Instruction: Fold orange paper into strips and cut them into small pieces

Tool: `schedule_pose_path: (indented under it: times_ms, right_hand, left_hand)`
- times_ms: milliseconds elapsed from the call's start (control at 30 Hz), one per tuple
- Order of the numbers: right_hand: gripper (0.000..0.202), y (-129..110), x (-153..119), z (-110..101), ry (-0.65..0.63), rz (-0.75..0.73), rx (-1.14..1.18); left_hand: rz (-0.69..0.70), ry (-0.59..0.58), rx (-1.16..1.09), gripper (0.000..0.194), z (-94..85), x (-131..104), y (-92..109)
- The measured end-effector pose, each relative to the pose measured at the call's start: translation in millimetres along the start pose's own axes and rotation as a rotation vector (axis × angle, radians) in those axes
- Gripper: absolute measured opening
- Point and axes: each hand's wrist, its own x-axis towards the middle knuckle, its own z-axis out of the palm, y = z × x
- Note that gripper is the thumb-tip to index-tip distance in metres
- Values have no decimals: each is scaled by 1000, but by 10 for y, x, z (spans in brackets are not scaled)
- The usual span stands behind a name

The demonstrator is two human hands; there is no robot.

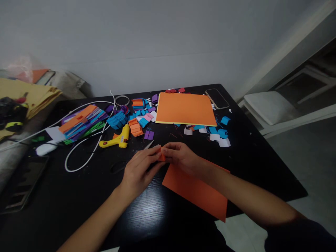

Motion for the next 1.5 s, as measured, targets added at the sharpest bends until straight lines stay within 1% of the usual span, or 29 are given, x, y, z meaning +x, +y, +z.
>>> schedule_pose_path:
  times_ms: [133, 200, 300, 433, 533, 600, 667, 733, 833, 900, 967, 1067, 1200, 1367, 1500]
  right_hand:
    - [31, 8, -2, 23, -6, -24, -21]
    - [29, 21, 0, 30, 6, -60, -63]
    - [28, 59, 2, 43, 64, -187, -139]
    - [31, 130, -16, 71, 122, -368, -194]
    - [30, 155, -44, 86, 139, -420, -272]
    - [23, 149, -54, 79, 167, -439, -327]
    - [18, 130, -48, 54, 223, -448, -360]
    - [22, 106, -28, 18, 276, -433, -368]
    - [29, 79, 1, -25, 290, -400, -377]
    - [27, 70, 6, -30, 280, -406, -398]
    - [23, 68, -6, -18, 278, -425, -418]
    - [19, 77, -41, 17, 287, -449, -457]
    - [19, 81, -80, 55, 293, -482, -490]
    - [15, 22, -103, 72, 231, -493, -442]
    - [14, -17, -116, 76, 172, -473, -421]
  left_hand:
    - [-16, 19, 50, 27, 25, -3, 22]
    - [-30, 48, 76, 25, 48, -7, 40]
    - [-69, 79, 82, 21, 83, -2, 76]
    - [-141, 68, 31, 14, 92, 18, 129]
    - [-214, 93, -25, 12, 72, 30, 160]
    - [-289, 121, -86, 10, 60, 32, 170]
    - [-378, 139, -172, 6, 57, 32, 173]
    - [-479, 150, -280, 2, 58, 37, 171]
    - [-649, 177, -462, 8, 51, 67, 166]
    - [-740, 179, -562, 14, 36, 98, 162]
    - [-786, 167, -631, 19, 20, 126, 156]
    - [-821, 167, -677, 24, 11, 150, 145]
    - [-893, 183, -746, 32, 14, 164, 119]
    - [-1033, 172, -942, 34, -4, 189, 73]
    - [-1086, 151, -1028, 36, -8, 202, 48]
